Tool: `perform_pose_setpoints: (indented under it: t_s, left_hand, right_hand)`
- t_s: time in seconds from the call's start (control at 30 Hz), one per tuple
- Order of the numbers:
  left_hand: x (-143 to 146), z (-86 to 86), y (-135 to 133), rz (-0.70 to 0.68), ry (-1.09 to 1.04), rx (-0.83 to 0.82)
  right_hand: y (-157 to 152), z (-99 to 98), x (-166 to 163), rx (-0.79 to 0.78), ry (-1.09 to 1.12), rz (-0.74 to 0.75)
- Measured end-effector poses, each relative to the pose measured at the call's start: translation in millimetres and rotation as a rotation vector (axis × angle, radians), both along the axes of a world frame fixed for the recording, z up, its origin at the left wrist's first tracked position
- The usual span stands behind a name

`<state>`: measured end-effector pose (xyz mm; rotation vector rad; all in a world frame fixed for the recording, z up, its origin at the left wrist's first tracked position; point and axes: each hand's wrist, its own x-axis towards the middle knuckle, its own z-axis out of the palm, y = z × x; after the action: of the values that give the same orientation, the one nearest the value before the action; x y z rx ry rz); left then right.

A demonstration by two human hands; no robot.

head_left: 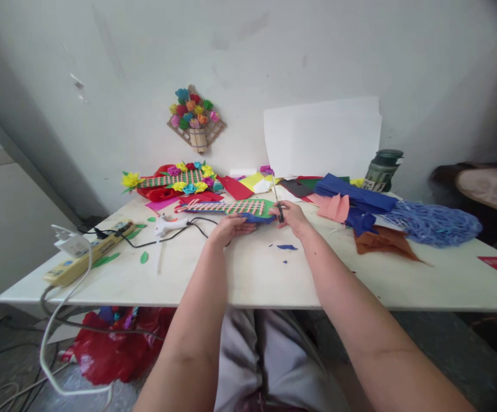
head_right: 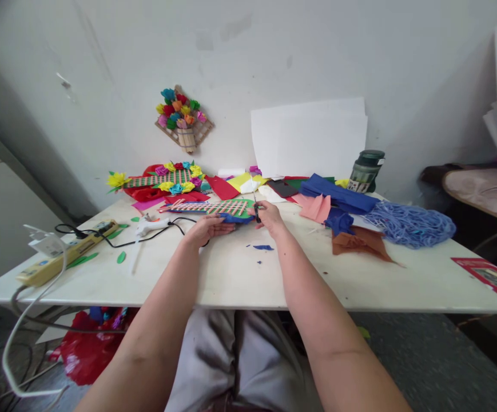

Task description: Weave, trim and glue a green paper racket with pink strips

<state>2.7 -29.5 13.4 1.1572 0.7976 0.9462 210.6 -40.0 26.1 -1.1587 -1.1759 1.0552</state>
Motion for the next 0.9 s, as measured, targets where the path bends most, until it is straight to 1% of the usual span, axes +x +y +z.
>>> perform_pose_setpoints:
  t_s: [0.13,0.2,0.3,0.43,0.53,0.77,0.9]
  left_hand:
    - [-0.7,1.8,0.2,0.026,0.021,-0.043]
    - [-1.0,2.1,-0.3,0.03,0.028,-0.027]
    - [-2.6,1.9,-1.3,0.012,0.039,0.002]
    - [-4.1,1.8,-2.0,-0.03,0.031,-0.02]
    - [-3.5,2.3,-2.4,-0.029,0.018,-0.022]
    - [-2.9,3.4,-2.7,-0.021,0.001,-0.049]
    - [-4.4,3.0,-2.0,-0.046,-0.005,-0.052]
  right_hand:
    - [-0.3,0.2,0.5,-0.019,-0.023,0.01]
    - [-0.7,0.4,0.6,-0.024,-0.034,0.014]
    - [-1.6,1.0,0.7,-0.023,-0.058,0.011]
    - [-2.0,1.6,1.3,-0.005,-0.112,0.014]
    - [-2.2,3.2,1.7,0.024,-0.152,0.013]
    - [-6.8,12.2,1.9,0.078,-0.122,-0.052]
    - [-6.4,11.8,3.1,0.075,-0.122,-0.052]
